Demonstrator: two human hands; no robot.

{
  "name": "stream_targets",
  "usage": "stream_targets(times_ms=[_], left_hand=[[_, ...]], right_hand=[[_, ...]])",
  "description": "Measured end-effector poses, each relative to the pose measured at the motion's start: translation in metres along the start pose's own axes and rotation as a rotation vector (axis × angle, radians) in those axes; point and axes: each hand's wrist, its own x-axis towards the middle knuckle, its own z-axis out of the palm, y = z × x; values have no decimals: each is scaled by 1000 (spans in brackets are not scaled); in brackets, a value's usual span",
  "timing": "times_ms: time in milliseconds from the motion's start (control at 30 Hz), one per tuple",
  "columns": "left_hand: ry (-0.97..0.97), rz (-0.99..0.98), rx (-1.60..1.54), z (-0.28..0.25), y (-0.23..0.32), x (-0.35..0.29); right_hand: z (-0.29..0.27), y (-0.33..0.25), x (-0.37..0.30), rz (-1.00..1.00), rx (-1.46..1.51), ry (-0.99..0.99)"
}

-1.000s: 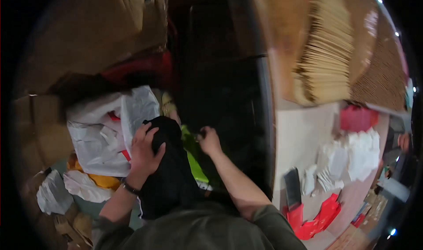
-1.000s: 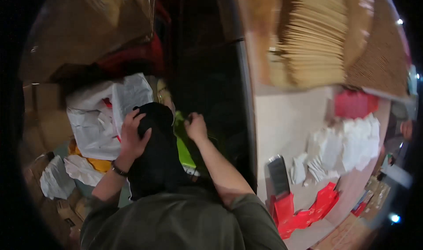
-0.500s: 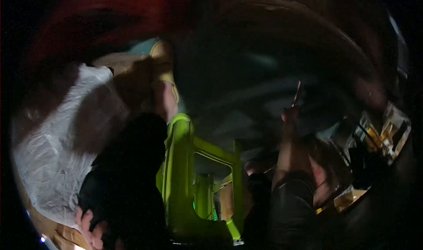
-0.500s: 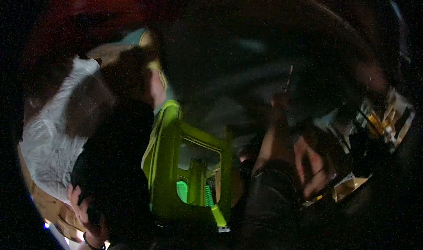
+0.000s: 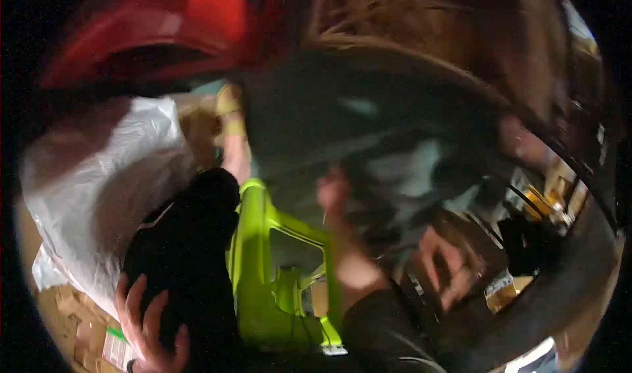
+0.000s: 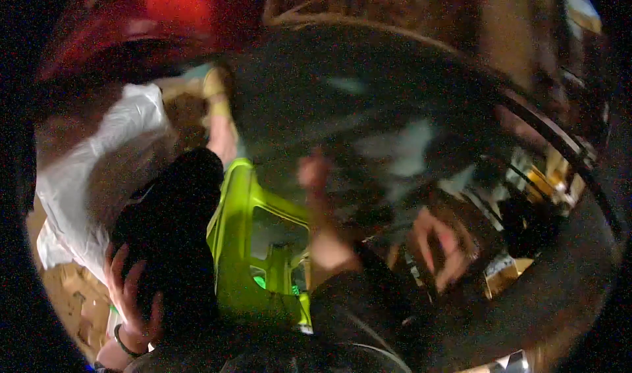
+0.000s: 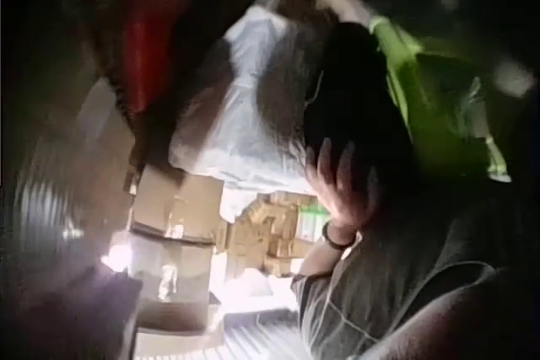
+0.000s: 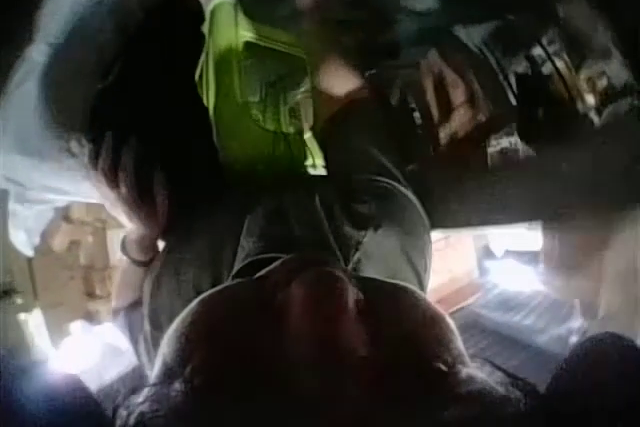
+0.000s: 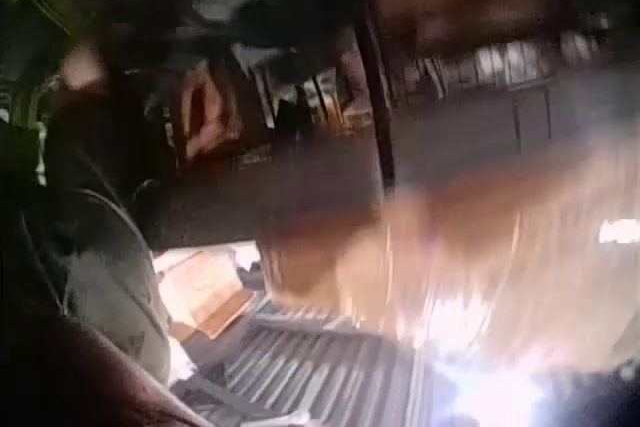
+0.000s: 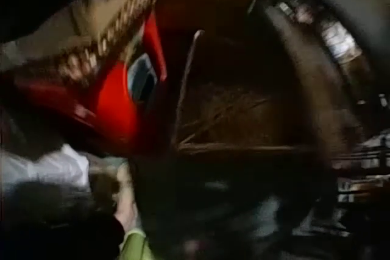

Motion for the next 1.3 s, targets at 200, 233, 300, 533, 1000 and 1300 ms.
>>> stream_targets(times_ms=[200,233,300,533,1000,1300], left_hand=[[81,238,137,-1,31,-10],[13,270,301,-6,33,-25],[-165,339,-375,53,61,-24],[-768,814,388,145,153,-11],[260,1241,83,214,89,-29],[-258,1236,115,172,100,-90]], right_hand=[[-284,-149,-106,-346,1005,-166],[-370,-159,-116,-399,986,-45],[-467,-133,-117,-418,1241,309],[-594,58,-81,285,1410,299],[-624,134,-16,-85,1297,23],[-635,200,-183,60,952,166]])
